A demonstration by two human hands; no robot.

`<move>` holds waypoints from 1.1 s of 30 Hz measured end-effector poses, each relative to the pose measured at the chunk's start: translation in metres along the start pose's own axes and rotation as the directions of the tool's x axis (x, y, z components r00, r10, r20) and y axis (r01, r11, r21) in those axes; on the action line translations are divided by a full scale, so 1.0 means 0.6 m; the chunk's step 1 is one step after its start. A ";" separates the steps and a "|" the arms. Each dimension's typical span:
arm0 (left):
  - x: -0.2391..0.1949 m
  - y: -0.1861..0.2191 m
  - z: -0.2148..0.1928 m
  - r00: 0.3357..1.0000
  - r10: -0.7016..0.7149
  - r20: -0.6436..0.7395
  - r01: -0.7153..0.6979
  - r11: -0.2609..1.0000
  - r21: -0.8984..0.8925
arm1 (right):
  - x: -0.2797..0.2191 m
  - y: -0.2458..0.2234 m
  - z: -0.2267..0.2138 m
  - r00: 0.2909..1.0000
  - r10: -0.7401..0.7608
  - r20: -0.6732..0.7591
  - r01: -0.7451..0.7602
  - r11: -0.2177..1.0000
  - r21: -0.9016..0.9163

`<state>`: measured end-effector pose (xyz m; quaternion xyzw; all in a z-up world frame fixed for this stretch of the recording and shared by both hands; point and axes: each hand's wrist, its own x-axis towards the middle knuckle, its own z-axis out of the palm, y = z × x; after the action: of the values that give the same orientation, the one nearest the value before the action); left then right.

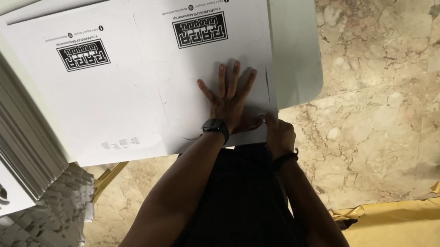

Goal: The person is removing excess cardboard pieces from pre-cut sheets, preparing them for further processing or assembly.

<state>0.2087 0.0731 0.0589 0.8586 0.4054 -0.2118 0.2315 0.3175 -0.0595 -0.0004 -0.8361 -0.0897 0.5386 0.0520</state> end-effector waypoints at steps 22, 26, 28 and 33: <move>0.094 -0.103 0.058 0.948 -0.195 -0.252 0.091 0.924 -0.371 | 0.074 -0.217 -0.111 0.966 -0.244 -0.088 0.246 0.969 0.008; 0.145 -0.094 -0.026 0.856 -0.366 -0.365 0.054 0.766 -0.641 | 0.044 -0.262 -0.149 0.926 -0.362 -0.104 0.363 0.932 -0.007; 0.150 -0.080 -0.101 0.864 -0.436 -0.254 0.146 0.698 -0.701 | 0.084 -0.256 -0.139 0.899 -0.430 -0.079 0.433 0.901 0.015; 0.157 -0.050 -0.166 0.868 -0.496 0.016 0.337 0.565 -0.753 | 0.193 -0.243 -0.137 0.874 -0.480 -0.081 0.480 0.877 -0.012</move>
<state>0.2571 0.2035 0.0802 0.5868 0.6676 0.0067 0.4582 0.4253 0.1076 -0.0433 -0.8087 -0.2898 0.4749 0.1910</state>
